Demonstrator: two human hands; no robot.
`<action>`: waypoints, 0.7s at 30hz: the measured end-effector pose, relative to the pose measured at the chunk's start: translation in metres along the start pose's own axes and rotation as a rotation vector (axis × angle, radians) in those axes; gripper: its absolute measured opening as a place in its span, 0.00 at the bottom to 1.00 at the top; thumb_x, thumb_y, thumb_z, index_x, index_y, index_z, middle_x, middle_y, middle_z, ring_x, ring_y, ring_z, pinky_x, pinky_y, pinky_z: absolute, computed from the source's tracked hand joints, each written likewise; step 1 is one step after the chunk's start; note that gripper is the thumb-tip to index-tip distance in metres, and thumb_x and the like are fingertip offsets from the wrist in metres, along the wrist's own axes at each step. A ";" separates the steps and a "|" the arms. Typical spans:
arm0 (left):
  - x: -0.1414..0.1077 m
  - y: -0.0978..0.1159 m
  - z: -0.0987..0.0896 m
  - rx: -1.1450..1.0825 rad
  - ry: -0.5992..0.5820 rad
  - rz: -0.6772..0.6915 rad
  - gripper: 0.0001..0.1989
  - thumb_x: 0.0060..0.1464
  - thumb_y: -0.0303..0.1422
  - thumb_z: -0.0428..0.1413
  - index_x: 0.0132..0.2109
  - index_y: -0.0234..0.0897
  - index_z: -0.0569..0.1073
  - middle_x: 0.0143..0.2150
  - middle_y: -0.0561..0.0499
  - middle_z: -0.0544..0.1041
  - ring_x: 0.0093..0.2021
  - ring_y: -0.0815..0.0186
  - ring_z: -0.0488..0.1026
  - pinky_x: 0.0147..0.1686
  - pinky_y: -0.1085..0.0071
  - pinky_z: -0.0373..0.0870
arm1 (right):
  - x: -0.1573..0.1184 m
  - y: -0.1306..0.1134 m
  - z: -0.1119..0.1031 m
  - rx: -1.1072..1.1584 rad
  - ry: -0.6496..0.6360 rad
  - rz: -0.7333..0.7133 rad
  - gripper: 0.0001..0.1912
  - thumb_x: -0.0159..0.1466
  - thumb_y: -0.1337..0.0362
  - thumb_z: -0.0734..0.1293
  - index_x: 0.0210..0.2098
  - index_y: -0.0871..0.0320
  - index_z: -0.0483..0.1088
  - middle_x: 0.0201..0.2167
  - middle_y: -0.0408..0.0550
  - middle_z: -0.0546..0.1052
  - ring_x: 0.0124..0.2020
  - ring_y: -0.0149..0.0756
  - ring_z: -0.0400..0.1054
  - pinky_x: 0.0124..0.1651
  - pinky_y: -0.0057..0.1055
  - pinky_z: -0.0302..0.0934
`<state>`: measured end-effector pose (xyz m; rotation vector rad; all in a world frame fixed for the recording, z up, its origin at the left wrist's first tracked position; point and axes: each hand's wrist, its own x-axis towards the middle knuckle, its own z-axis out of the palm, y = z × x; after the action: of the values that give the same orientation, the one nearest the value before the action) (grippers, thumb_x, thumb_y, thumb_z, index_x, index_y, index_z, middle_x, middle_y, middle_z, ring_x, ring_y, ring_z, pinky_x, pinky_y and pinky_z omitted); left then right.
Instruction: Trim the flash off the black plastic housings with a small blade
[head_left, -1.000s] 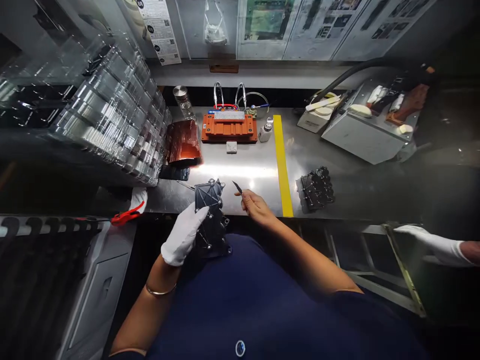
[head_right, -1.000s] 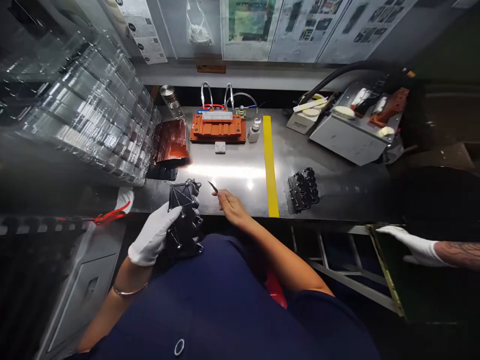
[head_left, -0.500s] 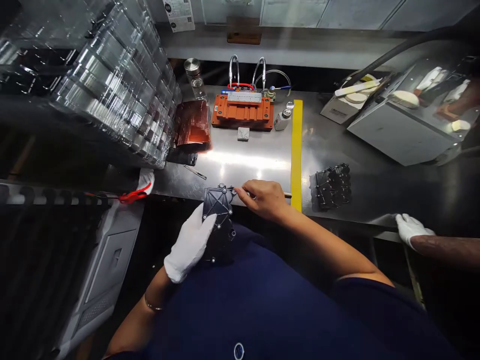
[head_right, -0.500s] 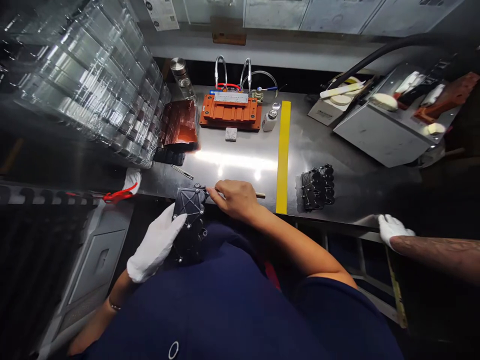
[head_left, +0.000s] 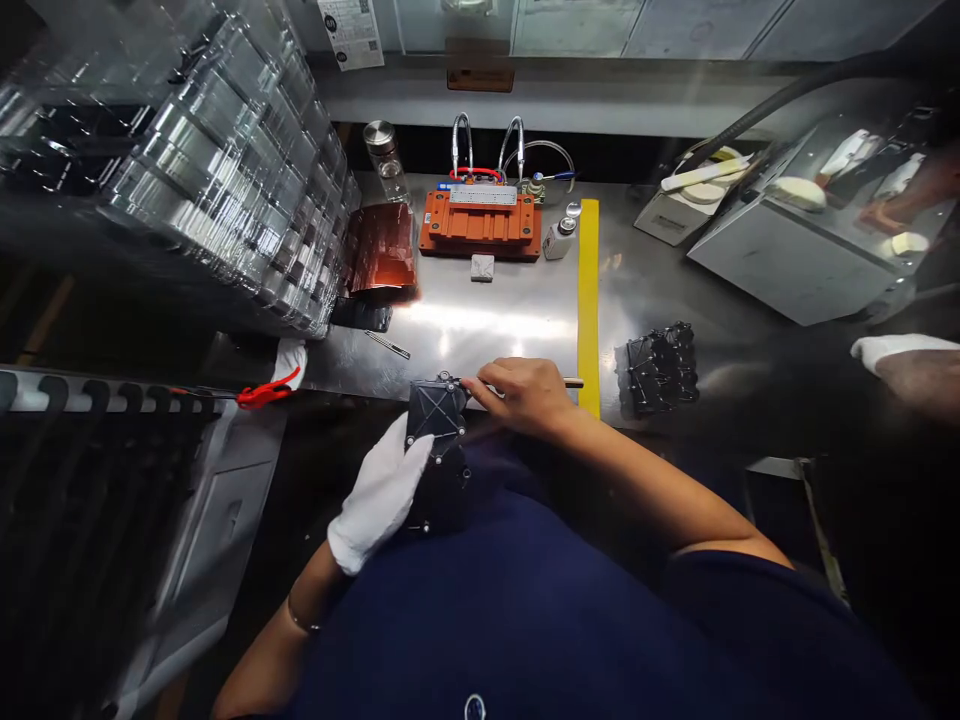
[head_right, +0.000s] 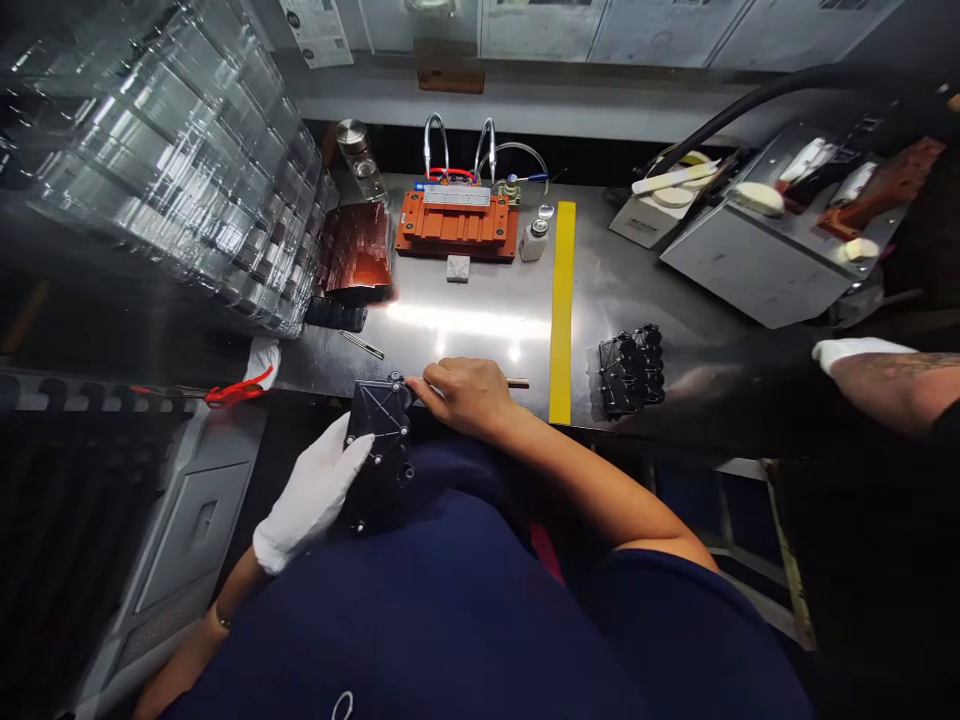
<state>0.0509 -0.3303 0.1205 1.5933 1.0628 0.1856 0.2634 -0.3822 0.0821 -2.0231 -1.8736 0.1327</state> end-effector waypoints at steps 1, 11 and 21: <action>0.000 0.000 0.000 -0.001 -0.002 -0.010 0.24 0.60 0.43 0.49 0.59 0.37 0.69 0.58 0.44 0.74 0.58 0.56 0.70 0.58 0.61 0.64 | -0.001 0.000 0.000 -0.003 0.002 0.002 0.25 0.71 0.52 0.56 0.27 0.59 0.75 0.24 0.47 0.77 0.24 0.29 0.65 0.27 0.31 0.39; -0.003 -0.010 0.003 0.022 0.012 0.014 0.22 0.60 0.43 0.49 0.57 0.37 0.70 0.56 0.45 0.75 0.54 0.57 0.72 0.55 0.62 0.66 | -0.010 0.003 -0.003 0.050 -0.007 -0.023 0.26 0.72 0.52 0.55 0.28 0.60 0.74 0.25 0.49 0.76 0.24 0.30 0.64 0.28 0.31 0.43; -0.004 -0.006 0.008 0.077 0.019 -0.060 0.21 0.60 0.42 0.47 0.53 0.36 0.72 0.50 0.46 0.78 0.49 0.57 0.73 0.52 0.63 0.67 | -0.033 0.006 0.002 0.126 -0.144 -0.208 0.27 0.70 0.51 0.56 0.22 0.59 0.70 0.19 0.45 0.70 0.22 0.28 0.59 0.27 0.30 0.41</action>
<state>0.0502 -0.3392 0.1150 1.6285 1.1425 0.1208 0.2647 -0.4143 0.0722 -1.7646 -2.0941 0.3388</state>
